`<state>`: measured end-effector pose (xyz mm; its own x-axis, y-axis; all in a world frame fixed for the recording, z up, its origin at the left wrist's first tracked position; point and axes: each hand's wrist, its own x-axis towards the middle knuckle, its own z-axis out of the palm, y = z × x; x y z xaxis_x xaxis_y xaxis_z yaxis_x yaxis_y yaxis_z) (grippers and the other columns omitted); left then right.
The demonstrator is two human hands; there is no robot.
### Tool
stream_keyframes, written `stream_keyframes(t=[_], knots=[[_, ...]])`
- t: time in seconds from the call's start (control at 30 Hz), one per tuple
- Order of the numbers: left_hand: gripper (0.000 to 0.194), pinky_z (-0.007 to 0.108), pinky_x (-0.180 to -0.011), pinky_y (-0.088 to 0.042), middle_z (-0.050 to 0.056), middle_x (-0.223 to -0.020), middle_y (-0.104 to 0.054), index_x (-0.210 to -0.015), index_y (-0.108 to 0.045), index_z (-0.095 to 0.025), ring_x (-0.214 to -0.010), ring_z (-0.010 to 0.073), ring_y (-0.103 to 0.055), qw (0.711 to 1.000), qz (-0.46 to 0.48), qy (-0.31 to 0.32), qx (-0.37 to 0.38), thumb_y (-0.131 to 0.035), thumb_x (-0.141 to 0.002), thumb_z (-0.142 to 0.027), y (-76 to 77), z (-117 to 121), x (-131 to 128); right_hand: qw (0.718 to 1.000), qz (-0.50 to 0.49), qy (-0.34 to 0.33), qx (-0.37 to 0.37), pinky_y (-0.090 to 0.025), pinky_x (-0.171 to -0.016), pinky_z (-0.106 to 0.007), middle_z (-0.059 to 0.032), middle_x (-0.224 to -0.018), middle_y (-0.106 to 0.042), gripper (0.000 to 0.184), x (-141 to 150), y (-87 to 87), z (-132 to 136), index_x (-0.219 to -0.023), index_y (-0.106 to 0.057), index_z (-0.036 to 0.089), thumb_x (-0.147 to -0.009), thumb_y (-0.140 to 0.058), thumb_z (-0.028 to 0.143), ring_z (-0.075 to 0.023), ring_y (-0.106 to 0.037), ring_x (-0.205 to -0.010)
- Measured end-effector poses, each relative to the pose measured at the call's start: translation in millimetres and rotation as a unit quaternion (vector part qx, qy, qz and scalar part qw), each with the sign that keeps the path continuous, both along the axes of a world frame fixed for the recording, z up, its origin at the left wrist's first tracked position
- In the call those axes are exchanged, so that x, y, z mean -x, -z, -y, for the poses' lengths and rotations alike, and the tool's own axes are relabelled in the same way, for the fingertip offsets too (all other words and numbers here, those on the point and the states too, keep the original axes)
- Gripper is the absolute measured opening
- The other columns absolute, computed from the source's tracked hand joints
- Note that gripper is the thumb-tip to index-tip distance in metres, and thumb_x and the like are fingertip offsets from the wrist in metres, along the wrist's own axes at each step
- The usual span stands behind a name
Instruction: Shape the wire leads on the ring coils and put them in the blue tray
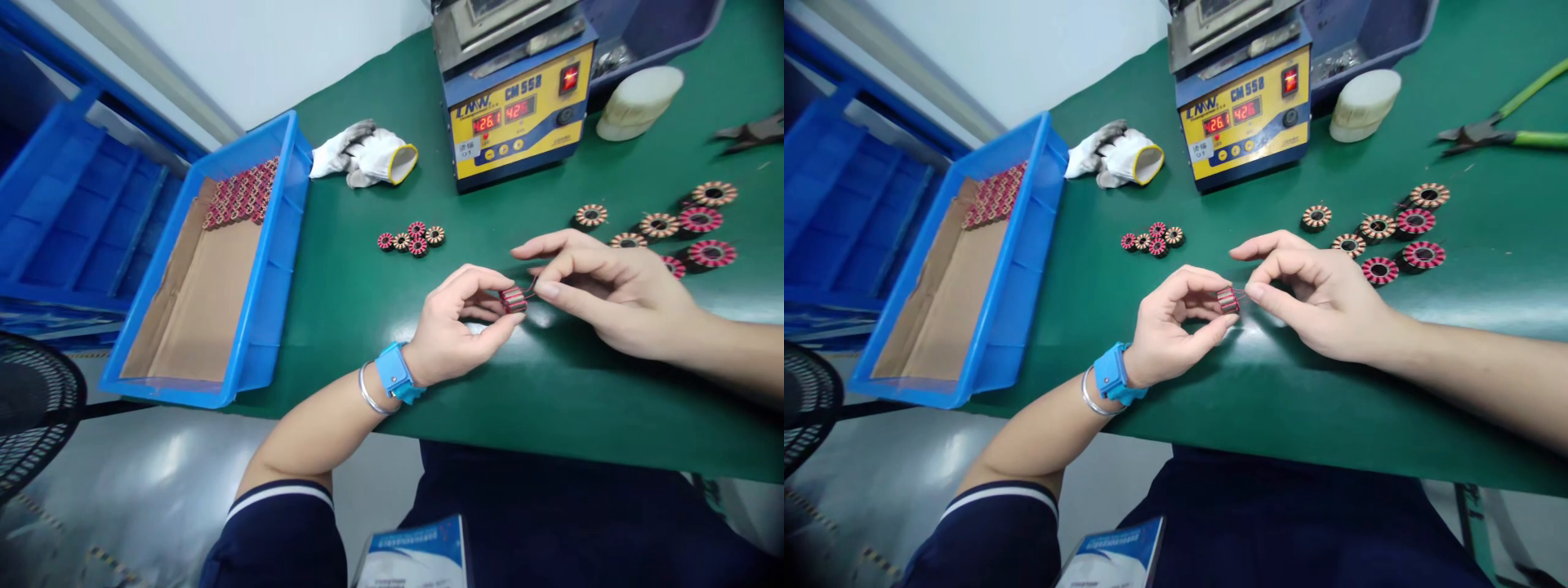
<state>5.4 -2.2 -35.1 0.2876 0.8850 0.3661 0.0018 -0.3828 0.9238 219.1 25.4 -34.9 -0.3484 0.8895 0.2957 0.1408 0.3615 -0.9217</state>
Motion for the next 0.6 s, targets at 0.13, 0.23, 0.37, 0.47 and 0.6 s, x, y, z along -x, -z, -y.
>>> stream_keyframes(t=[0.13,0.23,0.37,0.47,0.6], knots=[[0.026,0.012,-0.071,-0.064,0.002,-0.106,-0.062,-0.108,-0.069,-0.017,-0.084,0.0071,-0.073,1.0,0.009,-0.001,0.013,-0.079,-0.084,-0.012,-1.8,-1,0,0.99,-0.108,0.044,0.08,-0.058,-0.098,-0.043,-0.0016,-0.112,-0.077,0.026,-2,4.8,-6,-0.074,-0.075,0.028,-0.088,-0.08,0.05,-0.0249,-0.072,-0.105],[0.029,0.013,-0.077,-0.065,0.002,-0.108,-0.062,-0.109,-0.068,-0.018,-0.089,0.008,-0.072,1.0,0.01,0.014,0.007,-0.078,-0.083,-0.01,-2.9,-1,1,0.99,-0.108,0.007,0.09,-0.06,-0.093,-0.037,-0.0021,-0.111,-0.078,0.026,0,2.0,-5,-0.083,-0.078,0.028,-0.088,-0.079,0.054,-0.0224,-0.074,-0.102],[0.021,0.016,-0.081,-0.065,0.003,-0.108,-0.063,-0.107,-0.069,-0.018,-0.091,0.0086,-0.072,0.999,0.004,0.032,-0.011,-0.077,-0.089,-0.014,-3.7,-1,1,1.0,-0.013,-0.022,-0.014,-0.059,-0.078,-0.033,-0.0033,-0.105,-0.077,0.017,5,-5.0,1,-0.082,-0.077,0.025,-0.092,-0.076,0.039,-0.0187,-0.072,-0.091],[0.014,0.017,-0.083,-0.065,0.005,-0.108,-0.064,-0.107,-0.069,-0.017,-0.092,0.0087,-0.072,0.999,-0.005,0.036,-0.026,-0.073,-0.094,-0.016,-4.2,-1,1,0.998,-0.016,0.016,-0.061,-0.057,-0.08,-0.034,-0.0039,-0.101,-0.074,0.018,4,-6.9,3,-0.078,-0.073,0.024,-0.095,-0.072,0.032,-0.0178,-0.07,-0.089],[0.017,0.018,-0.085,-0.066,0.005,-0.109,-0.065,-0.108,-0.068,-0.017,-0.092,0.0089,-0.073,0.999,-0.009,0.02,-0.044,-0.074,-0.093,-0.015,-3.1,-1,2,0.987,-0.123,0.096,-0.043,-0.056,-0.091,-0.037,-0.0031,-0.101,-0.072,0.016,-2,-2.6,0,-0.081,-0.073,0.026,-0.096,-0.073,0.028,-0.0189,-0.07,-0.095]])
